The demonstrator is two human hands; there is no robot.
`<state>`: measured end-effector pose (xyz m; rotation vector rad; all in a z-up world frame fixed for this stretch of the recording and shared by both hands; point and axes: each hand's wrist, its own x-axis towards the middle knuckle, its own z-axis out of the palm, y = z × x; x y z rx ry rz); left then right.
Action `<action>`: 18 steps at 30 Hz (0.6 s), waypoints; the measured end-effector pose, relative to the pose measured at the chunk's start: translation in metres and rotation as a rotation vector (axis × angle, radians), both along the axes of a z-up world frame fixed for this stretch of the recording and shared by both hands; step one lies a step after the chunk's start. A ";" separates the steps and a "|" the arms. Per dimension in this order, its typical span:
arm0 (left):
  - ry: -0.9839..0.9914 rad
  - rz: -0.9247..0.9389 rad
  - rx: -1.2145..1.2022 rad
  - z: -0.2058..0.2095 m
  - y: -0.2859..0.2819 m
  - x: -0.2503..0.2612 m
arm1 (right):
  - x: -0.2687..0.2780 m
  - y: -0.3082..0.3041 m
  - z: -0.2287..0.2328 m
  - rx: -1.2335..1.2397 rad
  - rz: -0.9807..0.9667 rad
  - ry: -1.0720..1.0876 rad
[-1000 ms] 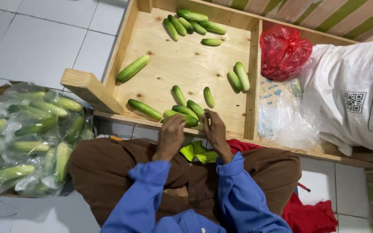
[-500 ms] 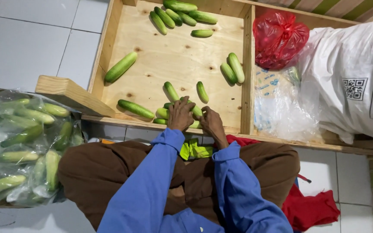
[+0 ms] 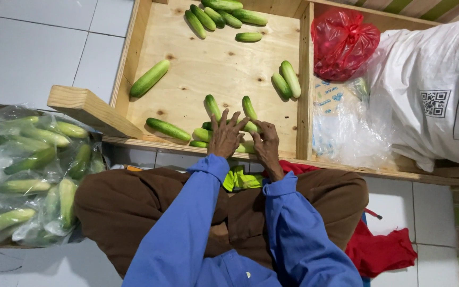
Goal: The person picks up cucumbers from a crate, places them into small plastic bags, and then puts the bagged cucumbers into a larger plastic bag by hand.
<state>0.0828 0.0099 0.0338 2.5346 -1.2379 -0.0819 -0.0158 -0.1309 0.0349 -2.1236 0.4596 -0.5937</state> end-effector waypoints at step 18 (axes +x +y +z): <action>0.027 0.067 -0.188 -0.026 -0.004 0.001 | -0.002 0.014 0.019 0.338 -0.002 -0.129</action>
